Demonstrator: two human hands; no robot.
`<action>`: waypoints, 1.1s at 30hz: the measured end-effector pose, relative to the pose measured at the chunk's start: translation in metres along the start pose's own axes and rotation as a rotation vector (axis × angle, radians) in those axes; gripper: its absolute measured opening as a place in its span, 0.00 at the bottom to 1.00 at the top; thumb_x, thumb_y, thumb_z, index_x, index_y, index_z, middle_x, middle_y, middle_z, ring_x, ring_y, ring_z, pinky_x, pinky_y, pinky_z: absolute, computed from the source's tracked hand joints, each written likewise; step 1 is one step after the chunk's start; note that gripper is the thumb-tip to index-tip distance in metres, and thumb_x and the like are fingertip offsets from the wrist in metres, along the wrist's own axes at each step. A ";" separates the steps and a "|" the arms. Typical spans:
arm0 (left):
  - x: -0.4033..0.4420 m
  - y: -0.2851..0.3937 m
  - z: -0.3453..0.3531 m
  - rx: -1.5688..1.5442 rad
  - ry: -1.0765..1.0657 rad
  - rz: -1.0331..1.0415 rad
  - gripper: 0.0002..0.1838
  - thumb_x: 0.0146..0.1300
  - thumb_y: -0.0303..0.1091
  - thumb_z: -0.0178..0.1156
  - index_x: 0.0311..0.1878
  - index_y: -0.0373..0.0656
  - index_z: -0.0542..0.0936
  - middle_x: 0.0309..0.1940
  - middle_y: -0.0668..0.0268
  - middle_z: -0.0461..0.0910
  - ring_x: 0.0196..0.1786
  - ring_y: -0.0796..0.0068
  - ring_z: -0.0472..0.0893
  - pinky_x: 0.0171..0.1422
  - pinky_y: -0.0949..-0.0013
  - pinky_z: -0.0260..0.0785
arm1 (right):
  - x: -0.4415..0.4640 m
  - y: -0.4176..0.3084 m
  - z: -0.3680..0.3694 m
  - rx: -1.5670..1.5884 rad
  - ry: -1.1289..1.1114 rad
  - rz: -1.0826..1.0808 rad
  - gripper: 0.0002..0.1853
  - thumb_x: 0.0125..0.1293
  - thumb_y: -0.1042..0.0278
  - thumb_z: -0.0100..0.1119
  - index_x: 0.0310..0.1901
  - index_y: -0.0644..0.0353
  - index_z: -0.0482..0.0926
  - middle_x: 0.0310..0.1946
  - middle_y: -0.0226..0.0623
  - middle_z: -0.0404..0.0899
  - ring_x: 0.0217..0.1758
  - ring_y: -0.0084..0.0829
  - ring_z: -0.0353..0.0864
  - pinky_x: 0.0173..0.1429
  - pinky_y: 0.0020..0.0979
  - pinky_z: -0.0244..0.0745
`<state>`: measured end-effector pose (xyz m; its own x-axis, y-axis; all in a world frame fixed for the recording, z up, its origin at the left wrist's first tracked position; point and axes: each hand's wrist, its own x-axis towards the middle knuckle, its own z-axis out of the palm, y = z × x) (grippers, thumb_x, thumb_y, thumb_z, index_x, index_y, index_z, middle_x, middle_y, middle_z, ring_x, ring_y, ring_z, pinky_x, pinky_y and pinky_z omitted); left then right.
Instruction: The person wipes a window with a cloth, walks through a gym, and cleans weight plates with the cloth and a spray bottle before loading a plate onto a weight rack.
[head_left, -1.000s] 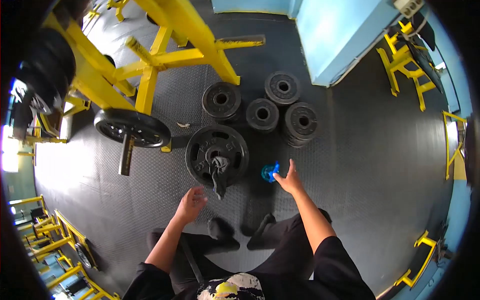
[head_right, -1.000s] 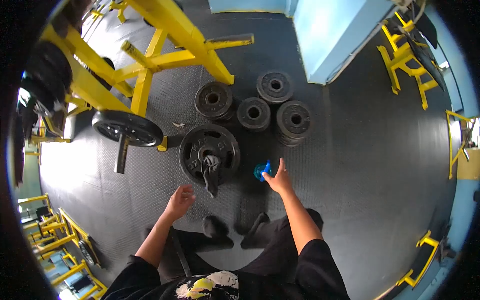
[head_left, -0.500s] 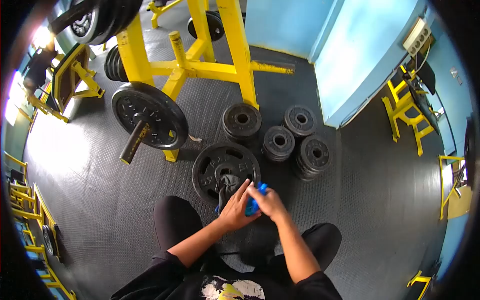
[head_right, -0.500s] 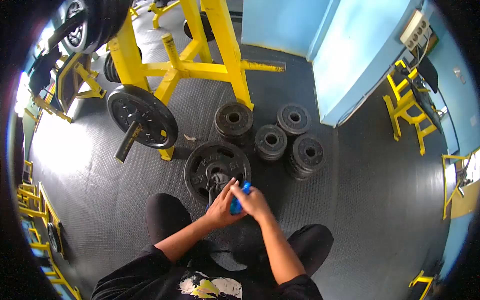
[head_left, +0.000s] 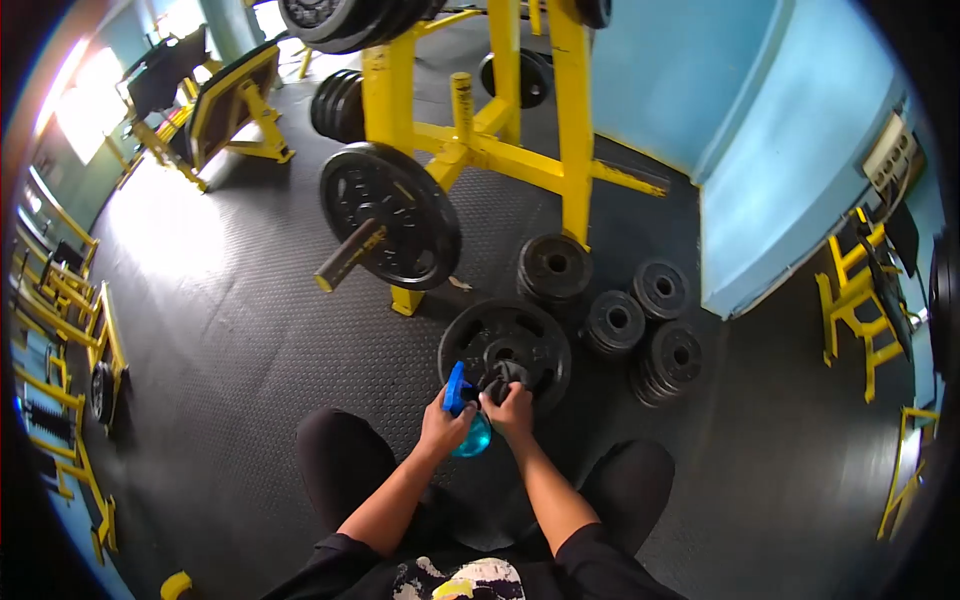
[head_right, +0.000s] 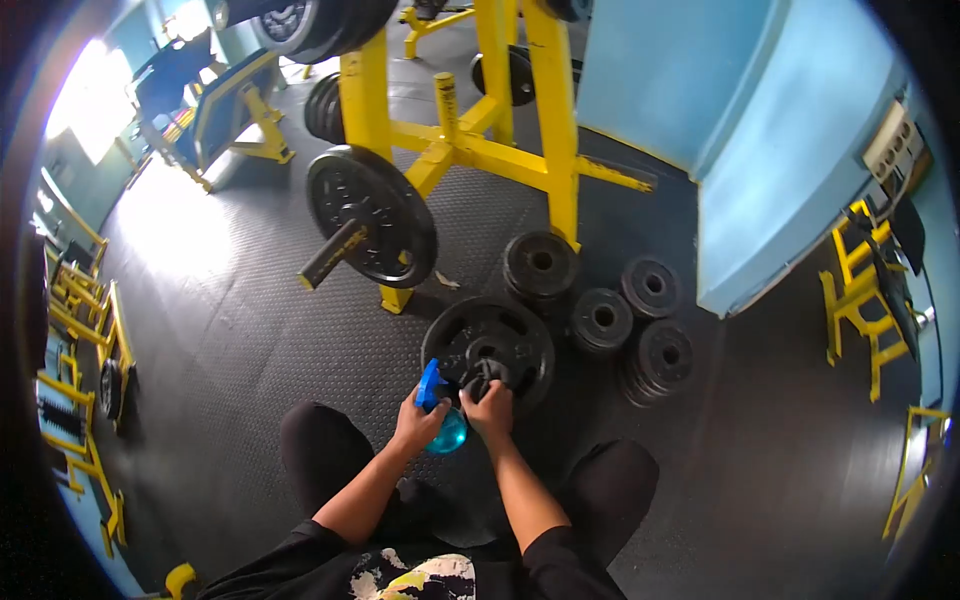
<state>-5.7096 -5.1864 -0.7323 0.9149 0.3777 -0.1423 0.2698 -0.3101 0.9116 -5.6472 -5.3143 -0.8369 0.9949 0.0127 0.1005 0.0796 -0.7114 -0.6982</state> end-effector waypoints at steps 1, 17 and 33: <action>-0.002 -0.012 -0.001 -0.012 0.033 0.013 0.28 0.54 0.36 0.64 0.60 0.42 0.75 0.42 0.50 0.83 0.46 0.52 0.84 0.51 0.60 0.74 | -0.006 -0.007 -0.006 -0.023 0.015 -0.028 0.25 0.56 0.52 0.68 0.47 0.62 0.72 0.38 0.56 0.78 0.45 0.58 0.77 0.49 0.51 0.74; -0.050 -0.030 0.019 0.324 -0.164 -0.098 0.28 0.47 0.37 0.67 0.54 0.42 0.74 0.40 0.51 0.83 0.47 0.48 0.82 0.52 0.54 0.73 | 0.072 0.091 -0.186 2.245 -0.377 0.393 0.17 0.66 0.51 0.63 0.45 0.58 0.80 0.43 0.35 0.83 0.38 0.32 0.83 0.48 0.33 0.78; -0.047 0.012 0.050 0.358 -0.154 0.161 0.20 0.56 0.31 0.61 0.53 0.39 0.72 0.45 0.51 0.80 0.49 0.52 0.82 0.53 0.57 0.75 | 0.077 0.111 -0.197 1.792 0.231 0.712 0.11 0.71 0.66 0.57 0.49 0.61 0.80 0.47 0.35 0.83 0.47 0.32 0.81 0.57 0.34 0.77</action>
<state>-5.7343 -5.2511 -0.7343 0.9809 0.1727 -0.0896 0.1817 -0.6487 0.7390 -5.5744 -5.5307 -0.7673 0.8545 -0.0931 -0.5110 -0.1609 0.8880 -0.4308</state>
